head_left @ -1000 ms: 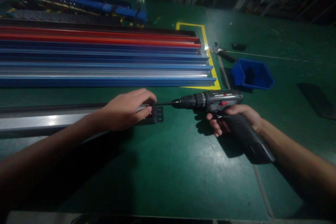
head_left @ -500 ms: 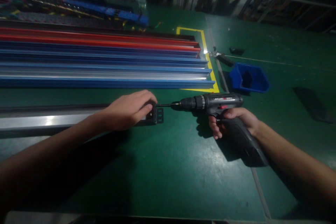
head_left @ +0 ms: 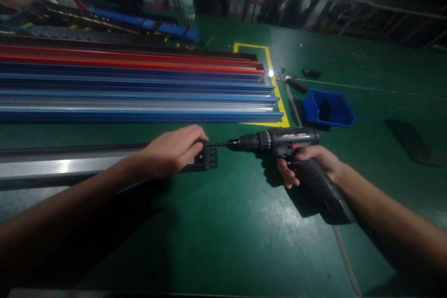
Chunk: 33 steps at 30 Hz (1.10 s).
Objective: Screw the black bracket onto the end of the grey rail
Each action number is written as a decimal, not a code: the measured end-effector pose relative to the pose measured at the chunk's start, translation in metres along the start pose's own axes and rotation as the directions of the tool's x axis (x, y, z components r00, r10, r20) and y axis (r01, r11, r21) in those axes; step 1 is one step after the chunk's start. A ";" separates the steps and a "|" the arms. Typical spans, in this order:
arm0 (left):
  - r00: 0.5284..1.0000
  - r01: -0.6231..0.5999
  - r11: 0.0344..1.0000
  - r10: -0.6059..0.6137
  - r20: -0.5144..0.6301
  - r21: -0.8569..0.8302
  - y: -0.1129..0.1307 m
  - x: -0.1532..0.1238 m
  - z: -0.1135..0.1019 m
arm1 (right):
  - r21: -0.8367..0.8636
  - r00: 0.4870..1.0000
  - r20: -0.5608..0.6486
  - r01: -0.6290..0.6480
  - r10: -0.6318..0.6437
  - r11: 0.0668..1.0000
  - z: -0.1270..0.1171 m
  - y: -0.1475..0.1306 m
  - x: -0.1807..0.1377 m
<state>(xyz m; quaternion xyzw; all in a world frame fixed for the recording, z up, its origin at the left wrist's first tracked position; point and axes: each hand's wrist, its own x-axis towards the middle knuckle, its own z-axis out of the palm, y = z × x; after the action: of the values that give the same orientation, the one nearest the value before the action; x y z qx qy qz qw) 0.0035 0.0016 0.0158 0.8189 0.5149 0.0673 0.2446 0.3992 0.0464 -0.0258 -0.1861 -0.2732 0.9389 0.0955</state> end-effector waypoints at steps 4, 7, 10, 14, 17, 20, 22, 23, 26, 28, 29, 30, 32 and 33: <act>1.000 -0.013 1.000 0.013 -0.015 -0.006 -0.002 0.000 0.002 | -0.031 1.000 -0.009 -0.004 0.004 1.000 -0.001 0.000 -0.001; 1.000 -0.019 1.000 0.019 -0.012 -0.018 -0.003 0.000 0.002 | -0.042 1.000 -0.011 -0.010 0.009 0.999 -0.001 0.000 -0.001; 1.000 -0.020 1.000 0.020 -0.013 -0.022 -0.004 0.000 0.002 | -0.044 1.000 -0.001 -0.007 0.007 0.999 -0.001 -0.001 -0.001; 0.999 -0.044 0.998 0.044 -0.019 -0.033 -0.005 0.000 0.002 | -0.043 1.000 0.006 0.006 -0.006 0.999 0.000 -0.002 0.000; 0.999 -0.050 0.998 0.050 -0.018 -0.040 -0.005 0.000 0.002 | -0.034 1.000 0.010 0.004 -0.004 0.999 0.001 -0.002 0.000; 0.999 -0.045 0.998 0.044 -0.015 -0.037 -0.006 0.000 0.002 | -0.033 1.000 0.014 0.000 0.001 0.999 0.002 -0.002 0.000; 0.999 -0.048 0.998 0.047 -0.017 -0.032 -0.006 0.000 0.002 | -0.042 1.000 0.011 0.007 -0.007 0.999 0.003 -0.002 -0.001; 0.999 -0.052 0.998 0.051 -0.019 -0.028 -0.006 0.000 0.002 | -0.046 1.000 0.010 0.014 -0.013 0.999 0.003 -0.002 -0.001; 0.998 -0.063 0.998 0.063 -0.031 -0.017 -0.005 -0.001 0.002 | -0.055 1.000 0.005 0.030 -0.029 0.998 0.004 -0.001 0.000; 0.997 -0.061 0.998 0.061 -0.039 -0.008 -0.005 -0.001 0.003 | -0.056 1.000 0.002 0.030 -0.030 0.998 0.005 -0.001 0.000; 0.997 -0.060 0.998 0.059 -0.045 -0.004 -0.005 -0.001 0.003 | -0.057 1.000 0.001 0.030 -0.030 0.998 0.005 -0.001 0.000; 0.997 -0.059 0.998 0.059 -0.052 -0.002 -0.005 -0.001 0.003 | -0.060 1.000 0.000 0.030 -0.030 0.998 0.005 -0.001 0.000; 0.996 -0.057 0.998 0.057 -0.063 0.001 -0.006 -0.001 0.004 | -0.073 1.000 -0.001 0.030 -0.030 0.997 0.005 -0.002 0.001; 0.996 -0.055 0.998 0.055 -0.068 0.000 -0.006 -0.001 0.004 | -0.078 1.000 -0.004 0.030 -0.031 0.997 0.005 -0.002 0.001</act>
<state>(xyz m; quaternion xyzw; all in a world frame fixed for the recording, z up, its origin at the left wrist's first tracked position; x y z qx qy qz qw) -0.0004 0.0016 0.0091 0.8298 0.5000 0.1021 0.2258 0.3968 0.0458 -0.0208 -0.1877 -0.3121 0.9256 0.1033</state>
